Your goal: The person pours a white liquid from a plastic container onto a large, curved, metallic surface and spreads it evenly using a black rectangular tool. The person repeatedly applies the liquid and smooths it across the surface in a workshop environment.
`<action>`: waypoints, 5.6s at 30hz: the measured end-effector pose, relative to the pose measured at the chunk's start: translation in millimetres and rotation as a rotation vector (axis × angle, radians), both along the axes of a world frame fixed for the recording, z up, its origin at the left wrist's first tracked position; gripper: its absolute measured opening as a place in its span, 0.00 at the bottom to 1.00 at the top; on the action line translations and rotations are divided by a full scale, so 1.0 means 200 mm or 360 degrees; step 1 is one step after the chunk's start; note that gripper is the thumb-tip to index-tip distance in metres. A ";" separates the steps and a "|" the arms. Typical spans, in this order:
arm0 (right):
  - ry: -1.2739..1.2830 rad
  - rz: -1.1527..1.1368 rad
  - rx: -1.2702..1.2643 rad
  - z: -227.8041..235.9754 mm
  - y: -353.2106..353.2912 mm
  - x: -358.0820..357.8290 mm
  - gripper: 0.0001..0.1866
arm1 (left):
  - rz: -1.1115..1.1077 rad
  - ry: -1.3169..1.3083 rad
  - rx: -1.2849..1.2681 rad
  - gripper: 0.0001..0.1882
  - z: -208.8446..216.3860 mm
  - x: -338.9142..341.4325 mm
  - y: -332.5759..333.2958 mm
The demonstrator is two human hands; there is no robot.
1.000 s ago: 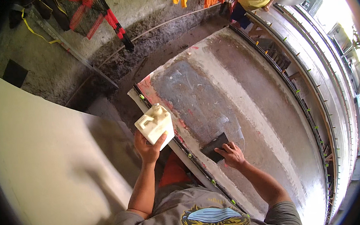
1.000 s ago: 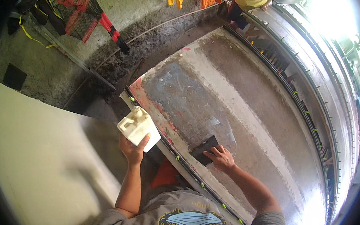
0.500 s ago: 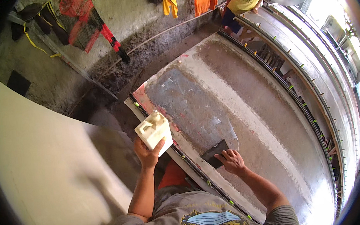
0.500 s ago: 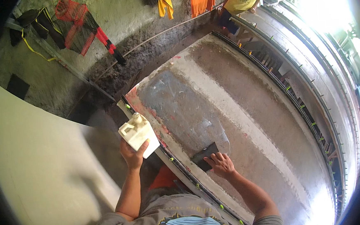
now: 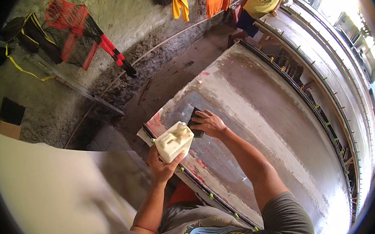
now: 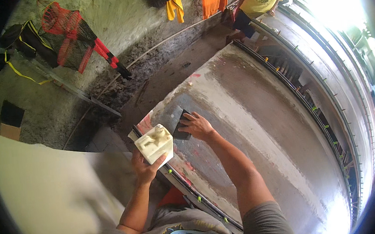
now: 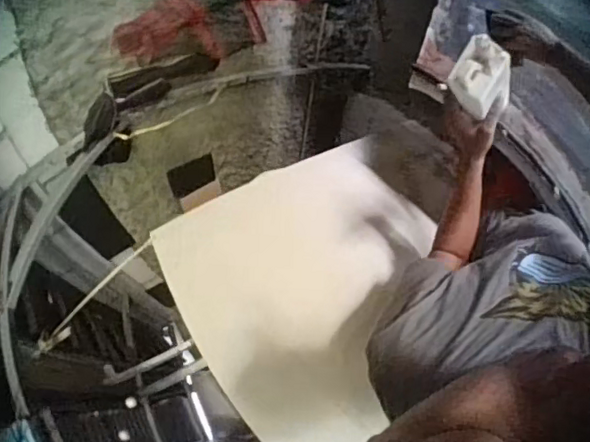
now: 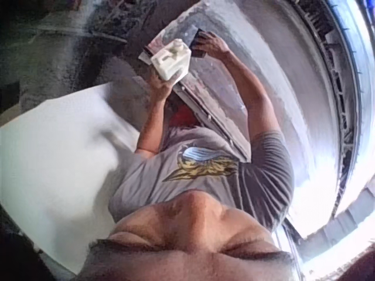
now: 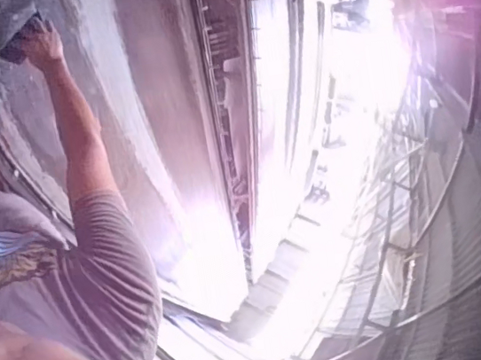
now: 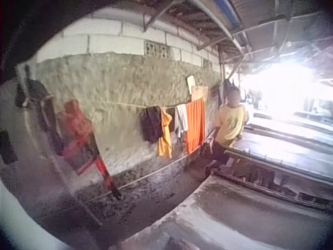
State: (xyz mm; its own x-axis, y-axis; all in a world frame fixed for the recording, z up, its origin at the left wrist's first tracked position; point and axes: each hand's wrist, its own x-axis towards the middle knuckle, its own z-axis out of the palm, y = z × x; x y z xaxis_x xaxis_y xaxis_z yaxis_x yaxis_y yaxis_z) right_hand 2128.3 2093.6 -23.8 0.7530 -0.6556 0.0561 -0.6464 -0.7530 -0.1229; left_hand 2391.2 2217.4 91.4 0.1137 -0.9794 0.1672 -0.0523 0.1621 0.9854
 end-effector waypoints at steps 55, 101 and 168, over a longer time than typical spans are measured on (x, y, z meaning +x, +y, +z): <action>-0.0139 -0.0937 0.0214 -0.05 0.44 -0.42 0.32 | -0.0337 -0.0104 -0.0088 0.34 -0.05 0.09 -0.38; -0.0068 -0.1145 0.0176 -0.03 1.36 -1.01 0.35 | -0.0095 -0.0126 -0.0080 0.35 -0.16 -0.12 0.15; -0.0165 -0.0885 0.0018 -0.12 1.91 -0.58 0.34 | 0.0160 -0.0053 -0.0220 0.37 -0.02 -0.68 1.01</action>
State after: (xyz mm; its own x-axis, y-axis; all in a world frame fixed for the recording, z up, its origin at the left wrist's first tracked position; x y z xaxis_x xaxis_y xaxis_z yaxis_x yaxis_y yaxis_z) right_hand 2013.2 2474.7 -48.1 0.2850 -0.9531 0.1020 -0.9295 -0.3008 -0.2133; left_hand 2255.2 2419.0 86.9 0.2020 -0.9307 0.3050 -0.1076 0.2884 0.9514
